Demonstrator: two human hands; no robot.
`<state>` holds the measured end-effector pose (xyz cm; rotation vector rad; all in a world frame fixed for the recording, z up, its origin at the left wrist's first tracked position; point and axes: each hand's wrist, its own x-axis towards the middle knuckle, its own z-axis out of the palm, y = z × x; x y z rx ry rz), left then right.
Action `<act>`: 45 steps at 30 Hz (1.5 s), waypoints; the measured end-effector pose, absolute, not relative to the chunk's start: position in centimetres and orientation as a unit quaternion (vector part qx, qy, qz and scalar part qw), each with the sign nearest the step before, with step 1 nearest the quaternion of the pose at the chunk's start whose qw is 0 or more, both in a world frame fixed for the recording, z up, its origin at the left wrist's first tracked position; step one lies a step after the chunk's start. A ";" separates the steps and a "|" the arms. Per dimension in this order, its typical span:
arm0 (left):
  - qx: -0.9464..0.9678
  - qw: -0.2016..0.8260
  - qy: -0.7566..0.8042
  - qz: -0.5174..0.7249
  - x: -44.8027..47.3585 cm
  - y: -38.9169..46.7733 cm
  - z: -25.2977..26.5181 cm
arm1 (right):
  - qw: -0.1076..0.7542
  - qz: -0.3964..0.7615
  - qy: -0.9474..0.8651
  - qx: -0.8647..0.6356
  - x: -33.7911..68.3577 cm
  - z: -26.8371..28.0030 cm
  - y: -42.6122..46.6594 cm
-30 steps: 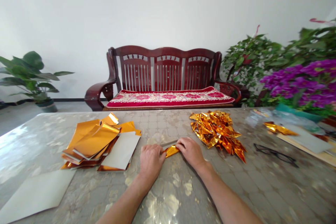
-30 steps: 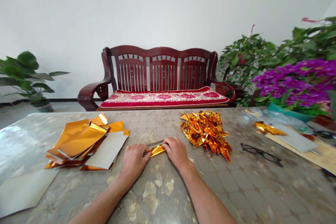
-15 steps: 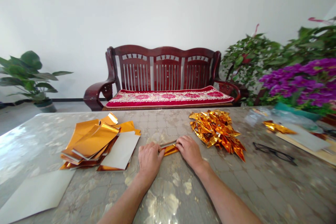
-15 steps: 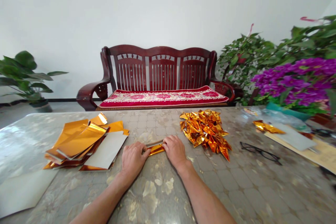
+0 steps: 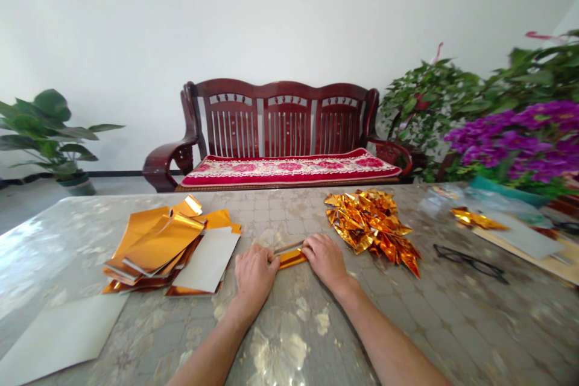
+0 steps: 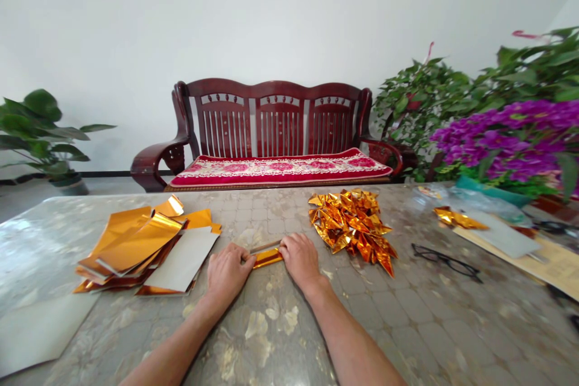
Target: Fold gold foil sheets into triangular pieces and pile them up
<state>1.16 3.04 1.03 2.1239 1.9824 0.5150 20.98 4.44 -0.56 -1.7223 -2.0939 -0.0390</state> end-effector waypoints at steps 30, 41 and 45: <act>0.715 0.113 0.666 0.180 1.0 3.1 1.1 | 0.229 0.024 -0.762 -0.605 21.5 -0.8 4.6; 0.787 0.011 0.579 0.214 1.2 2.5 0.7 | 0.240 0.033 -0.751 -0.614 21.3 -0.5 4.4; 0.843 -0.002 0.498 0.203 1.3 2.5 0.2 | 0.241 0.030 -0.754 -0.610 21.3 -0.4 4.4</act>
